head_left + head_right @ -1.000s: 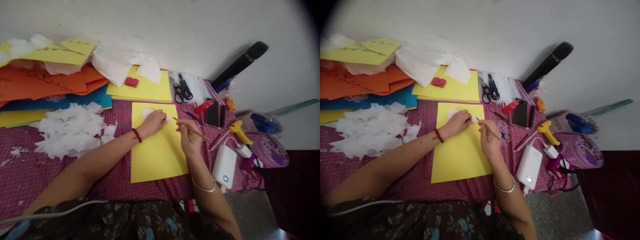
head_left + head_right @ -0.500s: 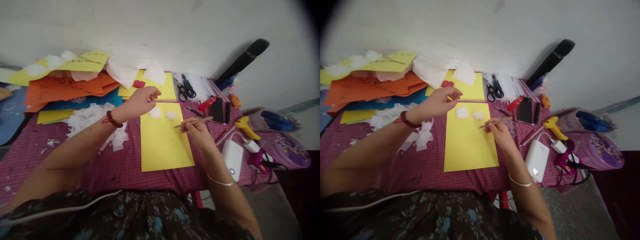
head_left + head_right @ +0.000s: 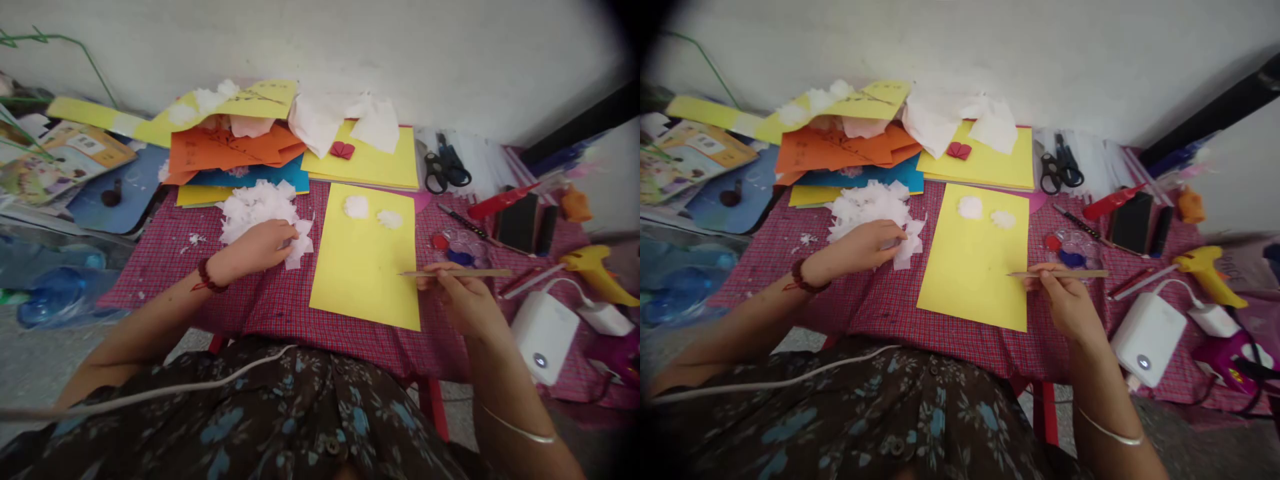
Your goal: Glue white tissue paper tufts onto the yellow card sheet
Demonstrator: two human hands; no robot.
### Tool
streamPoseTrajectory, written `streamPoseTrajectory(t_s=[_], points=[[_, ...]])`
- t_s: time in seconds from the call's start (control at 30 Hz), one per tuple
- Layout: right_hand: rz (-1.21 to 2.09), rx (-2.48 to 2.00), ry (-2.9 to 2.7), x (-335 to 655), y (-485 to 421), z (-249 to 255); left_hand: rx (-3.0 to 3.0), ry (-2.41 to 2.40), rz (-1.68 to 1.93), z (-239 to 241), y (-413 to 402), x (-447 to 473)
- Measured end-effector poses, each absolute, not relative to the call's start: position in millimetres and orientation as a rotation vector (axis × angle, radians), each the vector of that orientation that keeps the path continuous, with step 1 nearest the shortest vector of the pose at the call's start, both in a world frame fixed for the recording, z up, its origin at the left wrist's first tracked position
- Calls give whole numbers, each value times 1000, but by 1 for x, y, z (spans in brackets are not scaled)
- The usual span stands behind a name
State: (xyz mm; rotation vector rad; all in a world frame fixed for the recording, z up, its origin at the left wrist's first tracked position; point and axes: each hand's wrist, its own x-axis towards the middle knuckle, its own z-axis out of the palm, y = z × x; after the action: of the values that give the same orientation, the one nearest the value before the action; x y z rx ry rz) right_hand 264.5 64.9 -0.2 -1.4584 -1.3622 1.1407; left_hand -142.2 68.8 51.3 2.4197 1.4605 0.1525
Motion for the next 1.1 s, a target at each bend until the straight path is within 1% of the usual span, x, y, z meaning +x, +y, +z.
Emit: streamPoseTrajectory(t_s=[0.1, 0.27, 0.33, 0.5, 0.67, 0.77, 0.93, 1.03, 1.1], points=[[1265, -1492, -1251, 258, 64, 0, 2456, 1550, 181, 46, 52, -135], [1182, -1427, -1277, 251, 66, 5, 2400, 1752, 210, 38, 38, -121], [1200, -1367, -1305, 245, 71, 10, 2289, 1748, 261, 35, 39, -121], [1309, -1218, -1373, 222, 89, 16, 1905, 1632, 535, 25, 44, -130], [1462, -1110, -1344, 207, 110, 8, 1744, 1687, 566, 22, 45, -134], [1423, -1098, -1247, 206, 119, 3, 1825, 1770, 601, 39, 44, -133], [1088, -1114, -1155, 214, 127, -1, 2362, 1886, 802, 97, 50, -111], [1010, -1152, -1208, 217, 130, -2, 2482, 1701, 877, 118, 71, -81], [1026, -1184, -1237, 217, 132, -2, 2457, 1515, 830, 118, 96, -57]])
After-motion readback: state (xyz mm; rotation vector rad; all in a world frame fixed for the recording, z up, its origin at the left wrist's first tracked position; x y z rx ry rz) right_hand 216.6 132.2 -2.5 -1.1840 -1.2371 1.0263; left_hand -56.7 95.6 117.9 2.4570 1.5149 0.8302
